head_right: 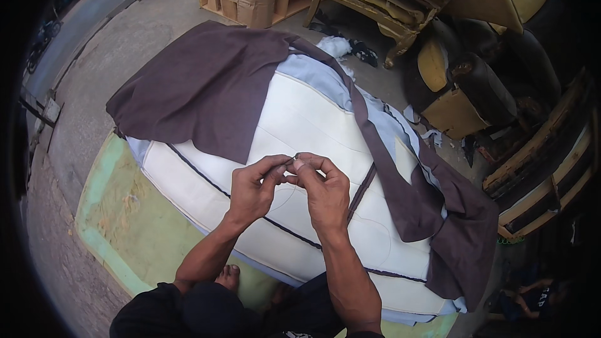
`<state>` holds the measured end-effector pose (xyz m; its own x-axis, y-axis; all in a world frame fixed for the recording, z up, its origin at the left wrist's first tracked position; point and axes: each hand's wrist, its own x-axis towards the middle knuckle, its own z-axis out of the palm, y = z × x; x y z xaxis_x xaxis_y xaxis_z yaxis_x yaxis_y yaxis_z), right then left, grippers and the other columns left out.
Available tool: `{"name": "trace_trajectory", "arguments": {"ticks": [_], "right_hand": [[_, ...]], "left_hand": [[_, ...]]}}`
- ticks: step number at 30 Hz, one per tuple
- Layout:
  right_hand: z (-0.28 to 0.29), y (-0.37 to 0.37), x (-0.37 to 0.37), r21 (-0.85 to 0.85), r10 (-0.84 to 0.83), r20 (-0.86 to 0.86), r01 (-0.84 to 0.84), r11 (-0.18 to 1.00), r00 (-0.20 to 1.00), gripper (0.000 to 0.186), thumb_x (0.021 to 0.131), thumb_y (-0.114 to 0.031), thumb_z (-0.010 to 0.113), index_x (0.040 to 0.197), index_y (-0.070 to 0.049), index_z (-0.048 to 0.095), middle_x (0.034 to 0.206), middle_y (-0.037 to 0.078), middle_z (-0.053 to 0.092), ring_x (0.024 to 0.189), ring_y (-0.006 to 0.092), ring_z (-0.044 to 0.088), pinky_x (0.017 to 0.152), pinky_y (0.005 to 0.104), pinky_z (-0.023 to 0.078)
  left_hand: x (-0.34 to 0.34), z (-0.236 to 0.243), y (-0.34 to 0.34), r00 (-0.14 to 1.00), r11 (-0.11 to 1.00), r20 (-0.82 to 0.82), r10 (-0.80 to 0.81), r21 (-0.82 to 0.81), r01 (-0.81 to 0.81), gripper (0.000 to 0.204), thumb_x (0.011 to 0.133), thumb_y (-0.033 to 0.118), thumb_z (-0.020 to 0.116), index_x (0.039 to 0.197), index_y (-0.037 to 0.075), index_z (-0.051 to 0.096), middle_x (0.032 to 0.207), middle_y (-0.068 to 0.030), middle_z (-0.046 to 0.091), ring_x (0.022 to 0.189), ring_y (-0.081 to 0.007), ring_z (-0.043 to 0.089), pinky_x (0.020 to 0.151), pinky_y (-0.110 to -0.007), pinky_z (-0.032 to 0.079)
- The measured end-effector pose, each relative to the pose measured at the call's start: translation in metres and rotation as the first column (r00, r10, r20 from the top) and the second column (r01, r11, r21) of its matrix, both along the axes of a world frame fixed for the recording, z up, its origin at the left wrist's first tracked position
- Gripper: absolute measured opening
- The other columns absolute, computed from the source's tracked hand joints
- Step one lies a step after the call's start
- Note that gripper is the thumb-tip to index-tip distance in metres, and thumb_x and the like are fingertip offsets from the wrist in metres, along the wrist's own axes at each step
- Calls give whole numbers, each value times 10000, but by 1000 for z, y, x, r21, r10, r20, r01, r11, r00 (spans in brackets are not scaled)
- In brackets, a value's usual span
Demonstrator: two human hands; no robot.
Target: The person aligns a fabric cover over a foam cushion, prepares a needle and thread, and hand-sews the cover seams to the cushion.
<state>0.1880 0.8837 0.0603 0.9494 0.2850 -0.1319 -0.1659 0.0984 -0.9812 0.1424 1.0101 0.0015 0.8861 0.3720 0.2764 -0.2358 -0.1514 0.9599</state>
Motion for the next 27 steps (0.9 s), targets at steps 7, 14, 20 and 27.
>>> {"name": "trace_trajectory", "arguments": {"ticks": [7,14,20,27], "right_hand": [[3,6,2,-8,9,2,-9,1000,1000,227,945,-121,659,1029,89,650,999,161,674,898,225,711,771,324,624],[-1,6,4,108,-104,28,100,989,994,181,958,-143,633,1033,22,640,1013,123,670,972,254,703,848,385,602],[72,-80,32,479,-562,136,443,758,816,108,1005,-180,557,980,-76,571,952,44,589,570,47,413,482,210,343],[34,-133,-31,-721,376,662,414,555,648,175,879,-44,680,1051,-17,668,787,108,629,673,259,498,595,354,418]], "left_hand": [[-4,1,8,999,990,29,38,137,-42,255,909,-48,565,1126,5,688,948,-148,736,743,-200,711,664,-322,577],[-5,-3,14,984,905,161,77,402,-137,271,844,-92,569,1058,15,696,973,-124,718,845,-266,694,730,-366,566],[-5,9,40,988,718,-129,82,695,31,321,807,-70,619,1022,133,745,938,-75,655,811,-251,601,726,-382,460],[41,66,-59,739,467,196,-644,867,176,136,867,70,603,994,50,561,816,-51,530,786,-222,551,704,-359,425]]}}
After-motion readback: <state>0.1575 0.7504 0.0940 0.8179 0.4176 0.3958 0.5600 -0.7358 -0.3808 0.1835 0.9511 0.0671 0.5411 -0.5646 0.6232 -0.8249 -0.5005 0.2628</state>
